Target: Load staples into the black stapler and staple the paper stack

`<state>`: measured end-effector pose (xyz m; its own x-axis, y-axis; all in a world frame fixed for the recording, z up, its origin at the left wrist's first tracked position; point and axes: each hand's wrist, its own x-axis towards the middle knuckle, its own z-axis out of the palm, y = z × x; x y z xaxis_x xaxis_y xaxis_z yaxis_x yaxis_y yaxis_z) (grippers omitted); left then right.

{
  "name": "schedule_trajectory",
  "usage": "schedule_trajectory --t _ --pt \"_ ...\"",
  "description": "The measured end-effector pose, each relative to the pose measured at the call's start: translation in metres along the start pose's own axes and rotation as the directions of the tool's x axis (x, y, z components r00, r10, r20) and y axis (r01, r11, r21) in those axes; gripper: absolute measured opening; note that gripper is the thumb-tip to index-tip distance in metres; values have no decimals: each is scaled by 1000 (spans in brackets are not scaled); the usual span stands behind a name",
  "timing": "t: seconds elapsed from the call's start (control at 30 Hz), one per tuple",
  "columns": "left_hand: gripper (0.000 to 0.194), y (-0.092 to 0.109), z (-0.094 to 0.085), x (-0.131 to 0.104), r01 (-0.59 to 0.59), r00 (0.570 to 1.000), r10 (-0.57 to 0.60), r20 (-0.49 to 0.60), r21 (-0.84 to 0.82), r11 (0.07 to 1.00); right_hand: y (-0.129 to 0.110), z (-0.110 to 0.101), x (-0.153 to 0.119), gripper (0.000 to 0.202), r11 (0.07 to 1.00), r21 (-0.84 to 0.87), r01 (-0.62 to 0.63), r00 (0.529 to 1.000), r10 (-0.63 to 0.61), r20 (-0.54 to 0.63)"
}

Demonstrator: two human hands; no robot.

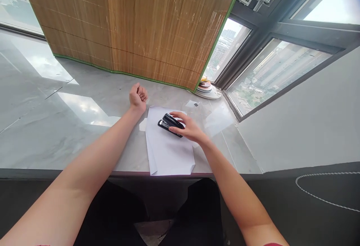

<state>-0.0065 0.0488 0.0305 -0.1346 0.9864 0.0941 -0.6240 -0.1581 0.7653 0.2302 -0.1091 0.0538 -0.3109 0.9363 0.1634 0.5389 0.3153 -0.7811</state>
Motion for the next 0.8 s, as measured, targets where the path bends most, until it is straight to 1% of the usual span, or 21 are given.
schedule_trajectory --t 0.07,0.1,0.17,0.23,0.37,0.43,0.47,0.53,0.57,0.6,0.63,0.67,0.7,0.73,0.8 --pt "67 0 -1 0 -5 1000 6 11 -10 1000 -8 18 3 51 998 -59 -24 1000 24 14" --pt "67 0 -1 0 -8 1000 8 14 -14 1000 -8 22 3 49 996 -76 -47 999 47 6" --pt "66 -1 -2 0 -10 1000 10 23 -22 1000 -2 17 -3 43 991 -91 -101 995 101 -5" --pt "63 -1 -1 1 -10 999 11 35 -32 999 10 0 -14 36 983 -99 -157 988 157 -9" --pt "61 -3 0 0 4 999 -3 37 -22 1000 36 -40 -44 29 967 -101 -235 971 229 -60" --pt "61 -2 1 -1 12 999 -11 40 -14 1000 43 -54 -54 31 962 -74 -261 964 256 -74" --pt "61 -2 2 -1 12 999 -11 44 -17 1000 45 -59 -58 35 963 -41 -268 962 264 -74" --pt "62 0 2 -2 12 999 -11 50 -27 1000 49 -70 -60 45 966 59 -250 964 254 -81" --pt "62 0 3 -3 15 999 -13 47 -29 999 51 -77 -60 46 968 111 -227 966 238 -103" --pt "63 1 3 -3 20 999 -19 41 -25 999 56 -85 -59 42 967 156 -200 963 223 -149" --pt "63 2 3 -3 26 999 -25 35 -17 1000 62 -95 -57 36 966 194 -174 952 215 -219" --pt "63 2 3 -3 32 999 -31 31 -9 999 71 -106 -55 35 962 227 -151 926 218 -307" --pt "63 2 3 -3 35 999 -35 32 -3 999 82 -117 -53 40 954 266 -135 885 237 -401" --pt "64 2 3 -3 35 999 -35 35 -1 999 95 -128 -52 47 940 319 -120 832 271 -484" --pt "64 2 2 -2 31 998 -31 48 -3 1000 122 -145 -50 58 899 429 -84 707 357 -610"
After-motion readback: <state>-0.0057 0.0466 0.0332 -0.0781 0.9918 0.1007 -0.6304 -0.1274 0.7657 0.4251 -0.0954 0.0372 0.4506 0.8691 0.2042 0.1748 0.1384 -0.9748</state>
